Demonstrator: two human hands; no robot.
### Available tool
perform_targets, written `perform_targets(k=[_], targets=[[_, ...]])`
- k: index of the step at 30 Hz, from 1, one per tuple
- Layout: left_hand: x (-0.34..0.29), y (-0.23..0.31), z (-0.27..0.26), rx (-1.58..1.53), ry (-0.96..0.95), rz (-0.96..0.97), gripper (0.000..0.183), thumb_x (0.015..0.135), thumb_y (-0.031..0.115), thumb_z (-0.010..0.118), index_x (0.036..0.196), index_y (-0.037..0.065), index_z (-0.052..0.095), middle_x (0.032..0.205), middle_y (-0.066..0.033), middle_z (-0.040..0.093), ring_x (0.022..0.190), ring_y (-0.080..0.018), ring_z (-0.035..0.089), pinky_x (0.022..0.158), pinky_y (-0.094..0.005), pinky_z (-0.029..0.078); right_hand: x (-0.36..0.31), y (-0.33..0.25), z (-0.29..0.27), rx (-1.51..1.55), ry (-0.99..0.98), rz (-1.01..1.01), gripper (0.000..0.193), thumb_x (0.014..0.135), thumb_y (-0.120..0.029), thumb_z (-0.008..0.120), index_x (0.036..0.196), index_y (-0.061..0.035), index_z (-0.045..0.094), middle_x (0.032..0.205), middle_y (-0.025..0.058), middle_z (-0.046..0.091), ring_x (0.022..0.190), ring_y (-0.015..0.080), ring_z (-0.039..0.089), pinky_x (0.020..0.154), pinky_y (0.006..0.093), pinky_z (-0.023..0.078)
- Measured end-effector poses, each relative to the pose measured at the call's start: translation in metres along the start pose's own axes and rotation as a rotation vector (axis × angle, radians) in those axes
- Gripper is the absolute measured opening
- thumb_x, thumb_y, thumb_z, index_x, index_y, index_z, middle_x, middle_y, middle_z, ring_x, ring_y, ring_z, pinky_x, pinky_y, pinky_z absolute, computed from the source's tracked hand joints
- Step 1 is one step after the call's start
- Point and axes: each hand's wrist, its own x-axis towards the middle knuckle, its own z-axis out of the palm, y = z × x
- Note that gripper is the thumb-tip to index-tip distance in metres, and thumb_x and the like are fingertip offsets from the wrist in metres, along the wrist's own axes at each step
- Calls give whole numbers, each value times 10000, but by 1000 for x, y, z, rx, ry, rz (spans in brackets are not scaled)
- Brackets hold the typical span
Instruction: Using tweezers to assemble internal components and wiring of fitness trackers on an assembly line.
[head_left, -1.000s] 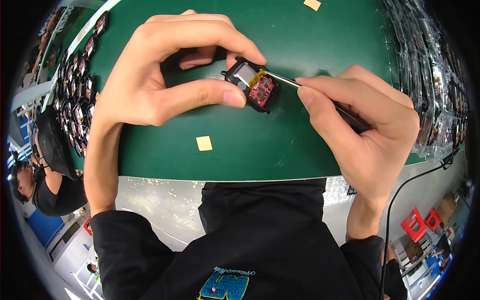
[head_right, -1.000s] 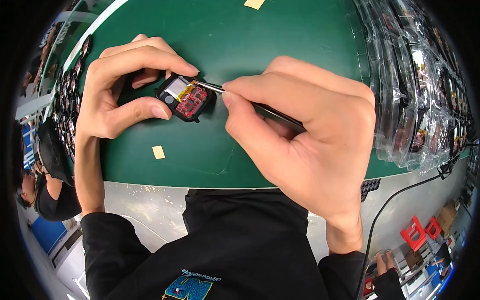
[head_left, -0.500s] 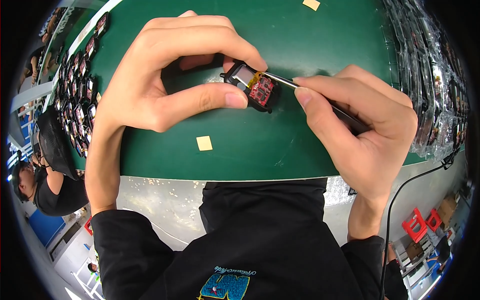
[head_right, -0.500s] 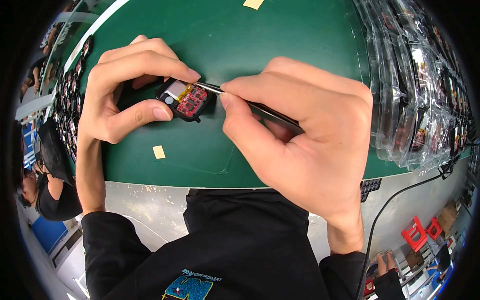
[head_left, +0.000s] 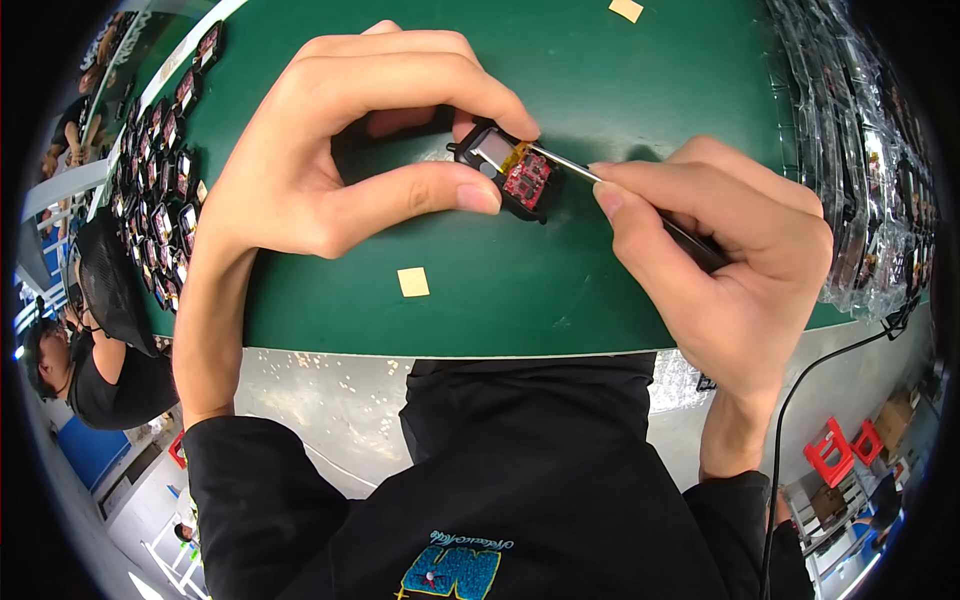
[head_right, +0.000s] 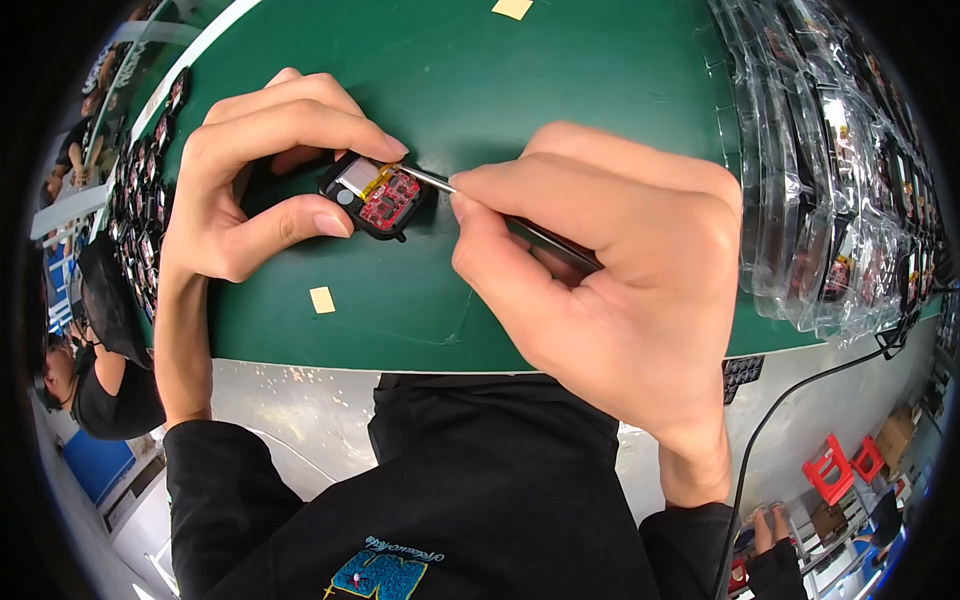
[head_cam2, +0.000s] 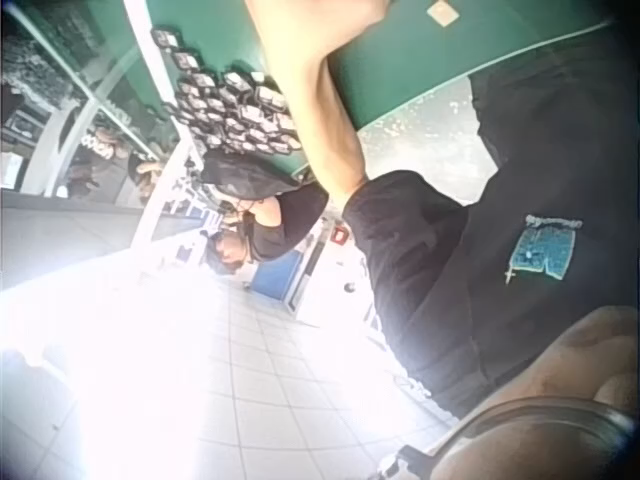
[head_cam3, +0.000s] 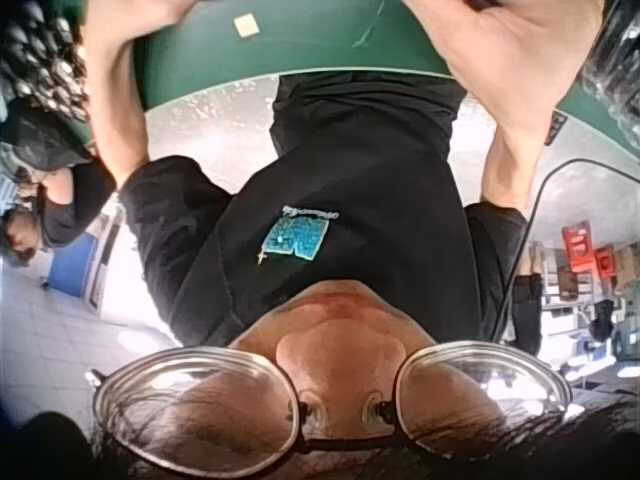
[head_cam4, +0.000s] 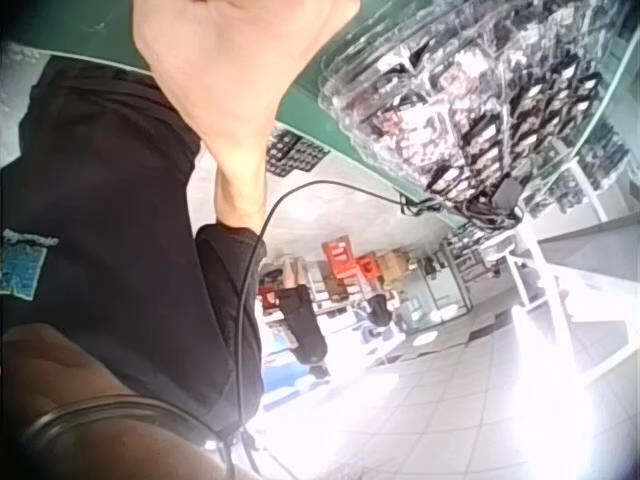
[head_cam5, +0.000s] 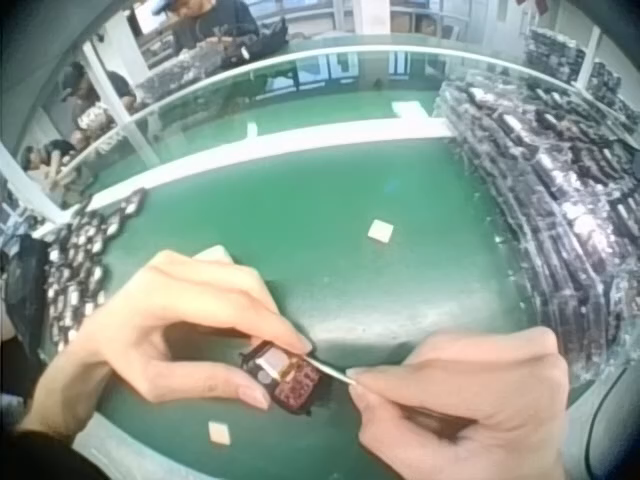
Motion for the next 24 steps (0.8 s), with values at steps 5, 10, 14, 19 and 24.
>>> perform_targets(k=[5,10,14,19,24], targets=[[-2,-2,-1,22,1,27,530,779,353,905,1164,-3,831,1002,-99,773,778,-164,561,724,-332,376,-1,0,1,2,7,-22,175,828,110,824,979,30,859,690,24,651,577,65,544,534,243,363],[-2,-1,0,10,-2,16,550,764,351,922,1173,-4,825,1005,-97,774,764,-160,538,726,-326,369,-1,3,0,-16,-1,-56,190,816,122,826,978,30,859,694,31,665,579,68,554,536,242,372],[-2,-1,0,-22,0,-5,574,747,357,935,1177,-6,822,1010,-93,776,748,-156,513,726,-324,365,-2,0,-3,-2,21,-22,191,820,119,829,986,30,861,696,32,668,582,70,562,539,239,377],[-1,-2,0,-18,9,17,573,744,342,938,1179,-11,820,1010,-96,776,755,-167,527,736,-324,375,-3,-1,0,-21,26,-43,200,819,121,825,994,31,862,698,30,667,584,69,563,538,237,374],[-5,-3,0,20,-9,50,568,727,299,946,1183,-14,818,998,-94,771,784,-178,542,744,-328,388,-5,2,3,-49,2,-96,197,819,120,824,990,30,861,695,25,663,583,66,560,533,239,371]])
